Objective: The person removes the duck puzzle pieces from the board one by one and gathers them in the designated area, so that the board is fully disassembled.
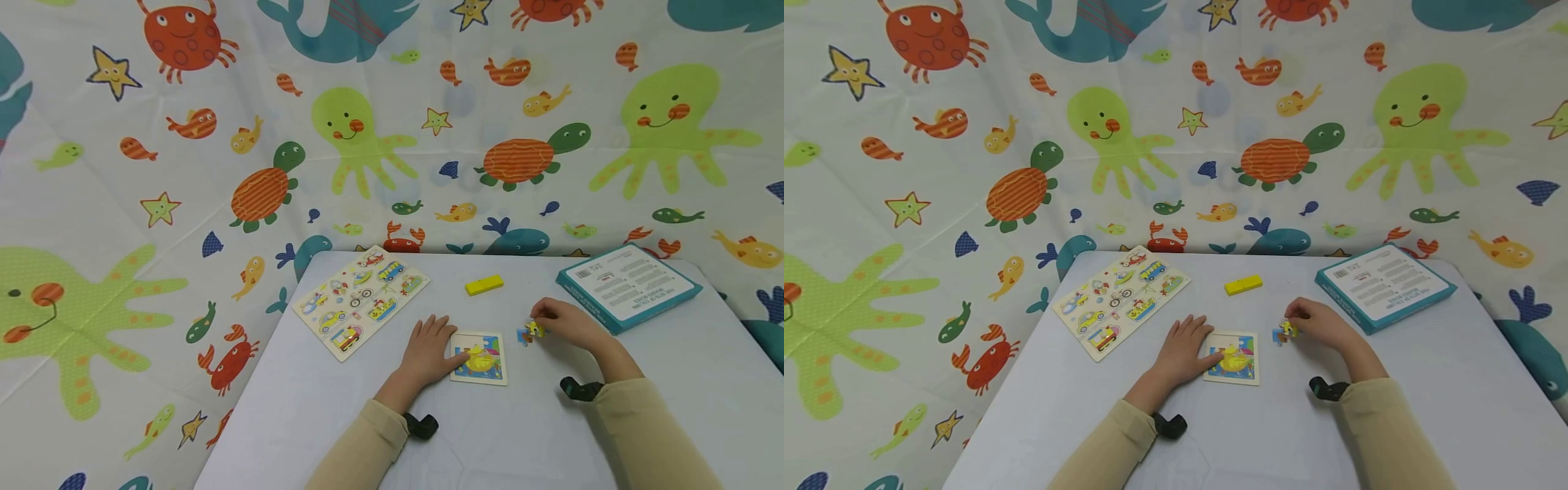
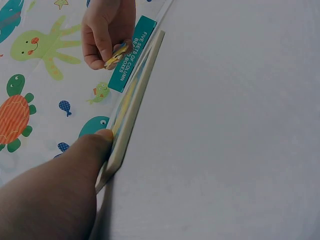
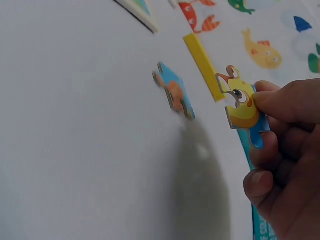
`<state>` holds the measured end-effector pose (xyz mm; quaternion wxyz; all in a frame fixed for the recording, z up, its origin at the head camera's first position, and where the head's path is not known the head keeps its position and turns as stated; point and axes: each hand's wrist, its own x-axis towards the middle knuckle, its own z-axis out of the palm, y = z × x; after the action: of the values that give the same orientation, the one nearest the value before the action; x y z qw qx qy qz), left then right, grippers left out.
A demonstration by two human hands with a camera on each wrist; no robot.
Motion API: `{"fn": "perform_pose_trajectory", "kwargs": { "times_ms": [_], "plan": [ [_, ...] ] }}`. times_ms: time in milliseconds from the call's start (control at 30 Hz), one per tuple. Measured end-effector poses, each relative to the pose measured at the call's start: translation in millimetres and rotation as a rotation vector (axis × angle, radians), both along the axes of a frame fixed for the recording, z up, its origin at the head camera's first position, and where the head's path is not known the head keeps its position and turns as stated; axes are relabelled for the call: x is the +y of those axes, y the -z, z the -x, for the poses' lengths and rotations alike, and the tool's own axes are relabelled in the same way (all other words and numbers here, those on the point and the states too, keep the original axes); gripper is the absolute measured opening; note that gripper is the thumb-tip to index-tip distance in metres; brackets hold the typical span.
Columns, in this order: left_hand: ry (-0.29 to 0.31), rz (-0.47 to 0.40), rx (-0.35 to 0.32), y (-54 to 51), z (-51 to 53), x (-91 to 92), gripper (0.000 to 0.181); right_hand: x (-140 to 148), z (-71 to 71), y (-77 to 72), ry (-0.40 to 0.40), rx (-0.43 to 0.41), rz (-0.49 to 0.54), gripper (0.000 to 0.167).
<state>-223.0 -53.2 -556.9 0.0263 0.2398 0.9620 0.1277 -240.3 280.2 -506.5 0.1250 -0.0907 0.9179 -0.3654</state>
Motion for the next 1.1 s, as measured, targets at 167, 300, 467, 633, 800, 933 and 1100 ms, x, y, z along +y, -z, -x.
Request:
{"fn": "perform_pose_trajectory", "kwargs": {
  "times_ms": [167,300,467,633,800,933,1100],
  "plan": [
    [0.001,0.000,0.000,0.6,-0.1,-1.1,0.076,14,0.2,4.7,-0.012,-0.004,-0.006,0.011],
    [0.000,0.002,-0.002,0.2,-0.4,-1.4,0.075,20,0.3,7.1,-0.017,-0.013,-0.008,0.011],
    [-0.005,0.002,-0.002,-0.3,-0.4,-1.0,0.075,22,0.0,10.2,-0.025,-0.025,-0.016,0.011],
    [-0.006,0.005,-0.006,0.0,-0.1,-1.5,0.076,22,-0.2,10.5,-0.034,-0.023,-0.020,0.010],
    [0.006,0.014,-0.006,-0.4,-0.5,-1.7,0.076,23,1.1,13.2,-0.042,-0.026,-0.040,0.010],
    [0.017,0.005,-0.012,-2.0,-1.4,-1.6,0.075,23,2.4,14.5,-0.041,-0.024,-0.042,0.009],
    [0.062,-0.009,-0.003,-4.0,-2.8,-2.3,0.077,22,2.9,15.3,-0.037,-0.022,-0.044,0.008]
  ]
}}
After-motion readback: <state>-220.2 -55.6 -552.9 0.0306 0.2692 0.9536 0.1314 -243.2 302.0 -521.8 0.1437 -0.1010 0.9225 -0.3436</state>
